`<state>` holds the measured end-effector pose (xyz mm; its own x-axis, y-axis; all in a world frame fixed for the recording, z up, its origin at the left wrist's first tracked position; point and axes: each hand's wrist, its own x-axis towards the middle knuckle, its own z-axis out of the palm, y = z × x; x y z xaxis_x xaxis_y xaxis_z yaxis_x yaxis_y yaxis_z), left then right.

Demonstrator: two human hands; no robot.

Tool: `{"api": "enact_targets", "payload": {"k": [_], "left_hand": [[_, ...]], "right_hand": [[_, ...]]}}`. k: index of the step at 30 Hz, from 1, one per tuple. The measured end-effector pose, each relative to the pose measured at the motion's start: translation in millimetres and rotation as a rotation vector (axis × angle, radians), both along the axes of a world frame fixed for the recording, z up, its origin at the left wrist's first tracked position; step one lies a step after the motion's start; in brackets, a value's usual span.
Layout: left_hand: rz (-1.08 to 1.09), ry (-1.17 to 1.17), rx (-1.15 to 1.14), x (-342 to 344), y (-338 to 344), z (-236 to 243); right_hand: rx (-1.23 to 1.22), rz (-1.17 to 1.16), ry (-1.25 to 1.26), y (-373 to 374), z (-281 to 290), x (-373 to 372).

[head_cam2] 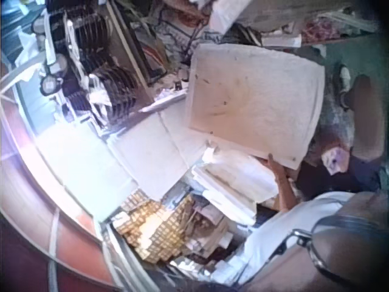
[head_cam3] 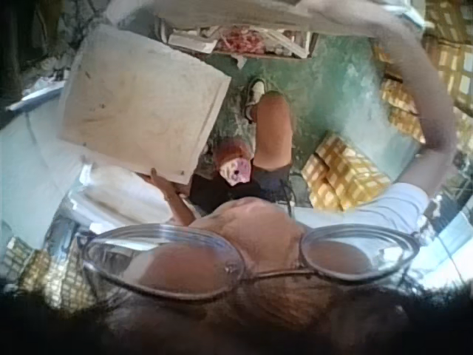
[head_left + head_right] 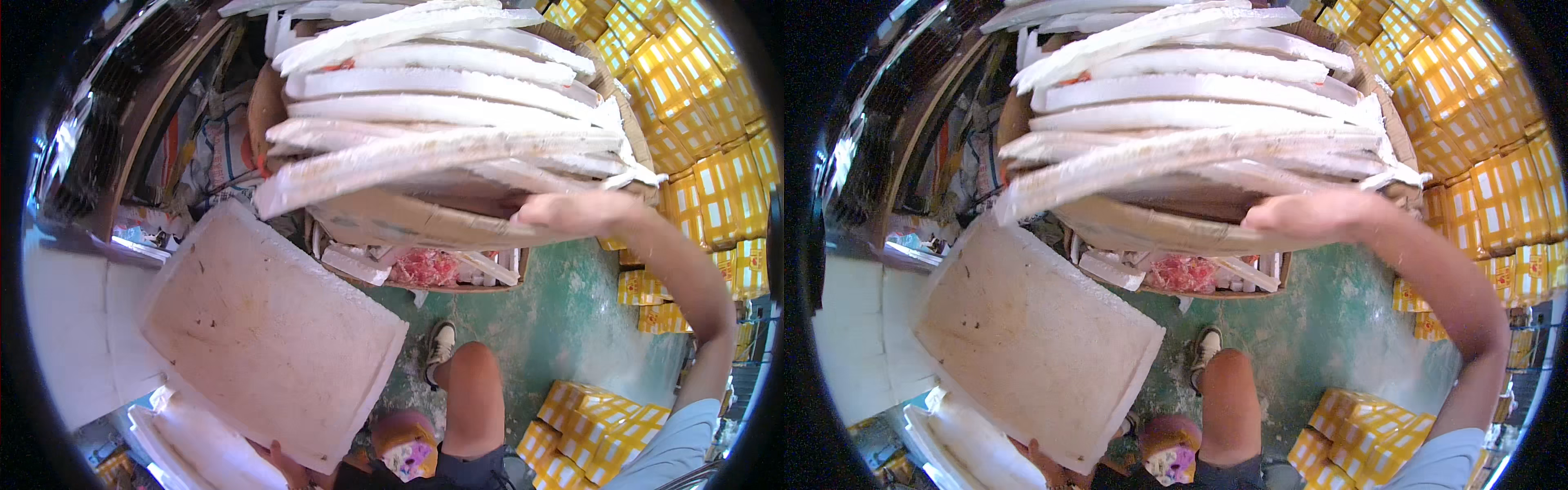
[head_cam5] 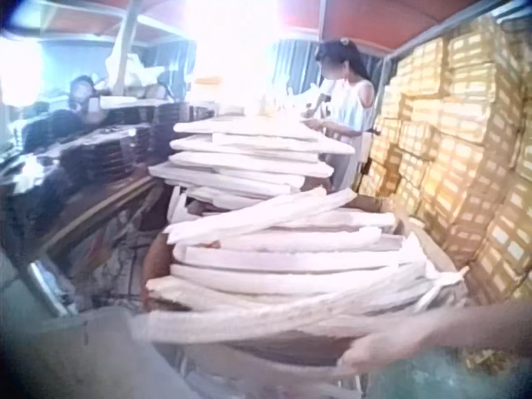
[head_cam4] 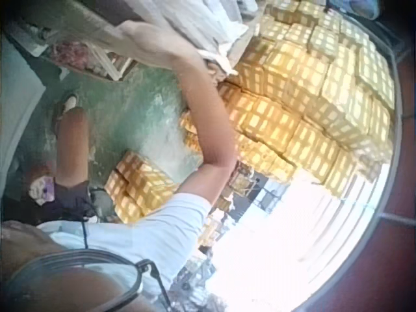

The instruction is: Cutting the edges off of styrofoam container lids using a utility knife.

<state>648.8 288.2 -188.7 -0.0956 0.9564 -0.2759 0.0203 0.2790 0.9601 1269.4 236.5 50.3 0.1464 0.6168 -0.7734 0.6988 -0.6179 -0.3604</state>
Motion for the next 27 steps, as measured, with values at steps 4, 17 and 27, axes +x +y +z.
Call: {"api": "enact_targets", "payload": {"k": [4,17,27], "left_hand": [[-0.043,0.033,-0.127,-10,-12,3],[0.102,0.300,-0.539,25,-143,109],[0.147,0.114,-0.667,4,-155,79]], "right_hand": [[-0.072,-0.247,0.032,-6,3,7],[-0.266,-0.037,0.318,27,-22,19],[-0.326,-0.167,0.218,44,-100,-12]]}}
